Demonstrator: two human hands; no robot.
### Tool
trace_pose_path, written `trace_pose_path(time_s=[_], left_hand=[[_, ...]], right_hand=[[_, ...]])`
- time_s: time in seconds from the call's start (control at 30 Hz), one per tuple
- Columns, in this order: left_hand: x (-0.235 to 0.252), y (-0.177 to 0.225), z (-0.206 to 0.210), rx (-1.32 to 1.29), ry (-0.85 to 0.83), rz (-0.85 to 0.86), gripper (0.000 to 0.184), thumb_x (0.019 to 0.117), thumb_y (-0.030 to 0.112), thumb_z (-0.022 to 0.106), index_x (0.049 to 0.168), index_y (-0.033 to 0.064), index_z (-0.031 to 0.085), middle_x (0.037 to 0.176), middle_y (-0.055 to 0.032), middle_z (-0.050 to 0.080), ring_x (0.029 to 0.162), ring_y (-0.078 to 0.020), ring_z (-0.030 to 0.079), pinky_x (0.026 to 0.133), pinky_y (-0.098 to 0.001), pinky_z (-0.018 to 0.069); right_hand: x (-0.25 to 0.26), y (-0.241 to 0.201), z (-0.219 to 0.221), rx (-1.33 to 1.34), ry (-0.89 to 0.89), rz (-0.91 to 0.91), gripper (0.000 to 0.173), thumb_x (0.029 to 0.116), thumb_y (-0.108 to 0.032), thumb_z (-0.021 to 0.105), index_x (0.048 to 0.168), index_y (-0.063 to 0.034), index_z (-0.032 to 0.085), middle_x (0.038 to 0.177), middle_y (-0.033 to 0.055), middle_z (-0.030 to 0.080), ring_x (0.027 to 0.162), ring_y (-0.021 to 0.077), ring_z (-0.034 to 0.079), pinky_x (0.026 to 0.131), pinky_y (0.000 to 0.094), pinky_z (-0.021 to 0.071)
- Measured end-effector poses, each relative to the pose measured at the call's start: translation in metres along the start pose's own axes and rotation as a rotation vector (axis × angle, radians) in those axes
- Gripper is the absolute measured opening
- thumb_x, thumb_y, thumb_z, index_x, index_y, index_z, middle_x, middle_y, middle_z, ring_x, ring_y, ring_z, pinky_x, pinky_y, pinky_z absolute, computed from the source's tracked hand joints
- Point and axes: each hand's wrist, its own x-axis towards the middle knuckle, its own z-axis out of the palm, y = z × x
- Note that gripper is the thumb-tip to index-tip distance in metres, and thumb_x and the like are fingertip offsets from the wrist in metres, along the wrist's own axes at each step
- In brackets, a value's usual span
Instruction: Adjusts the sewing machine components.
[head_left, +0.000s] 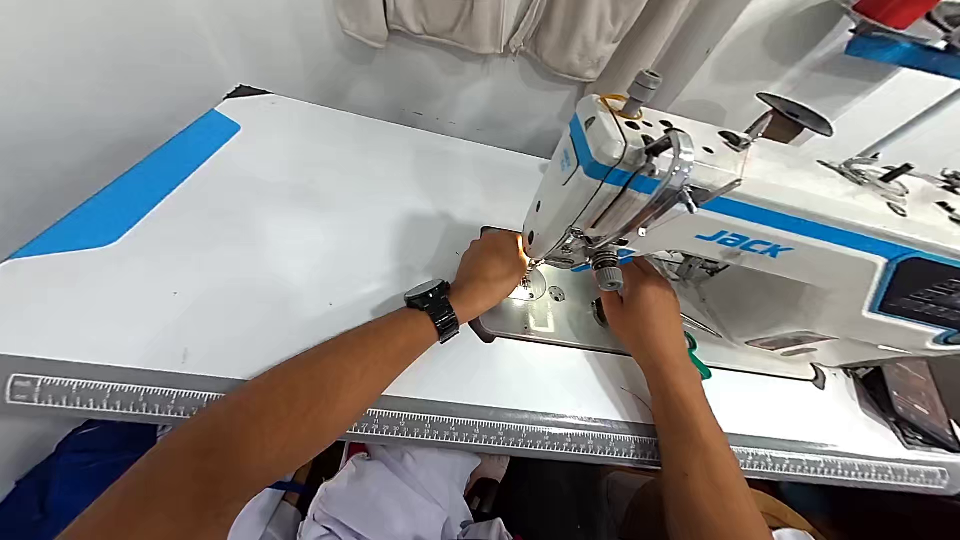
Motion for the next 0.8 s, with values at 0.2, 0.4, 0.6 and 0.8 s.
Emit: trace_pose_path(time_s=[0.2, 0.4, 0.6, 0.8], left_hand=[[0.003, -0.024, -0.003, -0.184, -0.051, 0.202, 0.016, 0.1049, 0.012, 0.047, 0.108, 0.0009, 0.058, 0.087, -0.0141, 0.061, 0.080, -0.0276, 0.062, 0.072, -0.0486, 0.0509], [0.004, -0.014, 0.000, 0.005, -0.058, 0.100, 0.023, 0.1036, 0.018, 0.050, 0.107, -0.0002, 0.065, 0.097, -0.0218, 0.067, 0.097, -0.0402, 0.066, 0.079, -0.0624, 0.0499], [0.009, -0.019, -0.003, -0.084, -0.048, 0.078, 0.030, 0.1089, 0.022, 0.041, 0.104, 0.0039, 0.064, 0.086, -0.0138, 0.065, 0.083, -0.0309, 0.066, 0.073, -0.0543, 0.0518], [0.002, -0.019, -0.003, -0.020, -0.095, 0.154, 0.024, 0.1075, 0.017, 0.042, 0.118, 0.0029, 0.059, 0.102, -0.0191, 0.066, 0.100, -0.0363, 0.066, 0.083, -0.0596, 0.0497]], right_hand=[[-0.021, 0.024, -0.003, 0.208, 0.004, -0.092, 0.025, 0.0971, -0.003, 0.051, 0.111, -0.0007, 0.072, 0.115, 0.0174, 0.068, 0.106, 0.0311, 0.066, 0.089, 0.0497, 0.0560], [-0.020, 0.017, -0.001, 0.191, -0.025, -0.090, 0.025, 0.0894, 0.004, 0.053, 0.103, -0.0015, 0.073, 0.115, 0.0175, 0.069, 0.110, 0.0337, 0.066, 0.091, 0.0534, 0.0545], [-0.021, 0.018, 0.001, 0.183, -0.029, -0.081, 0.024, 0.0921, 0.001, 0.053, 0.104, -0.0023, 0.073, 0.115, 0.0161, 0.069, 0.109, 0.0318, 0.066, 0.090, 0.0521, 0.0548], [-0.021, 0.016, 0.000, 0.186, -0.013, -0.072, 0.023, 0.0910, 0.003, 0.053, 0.103, -0.0009, 0.072, 0.113, 0.0165, 0.069, 0.105, 0.0314, 0.066, 0.086, 0.0495, 0.0550]])
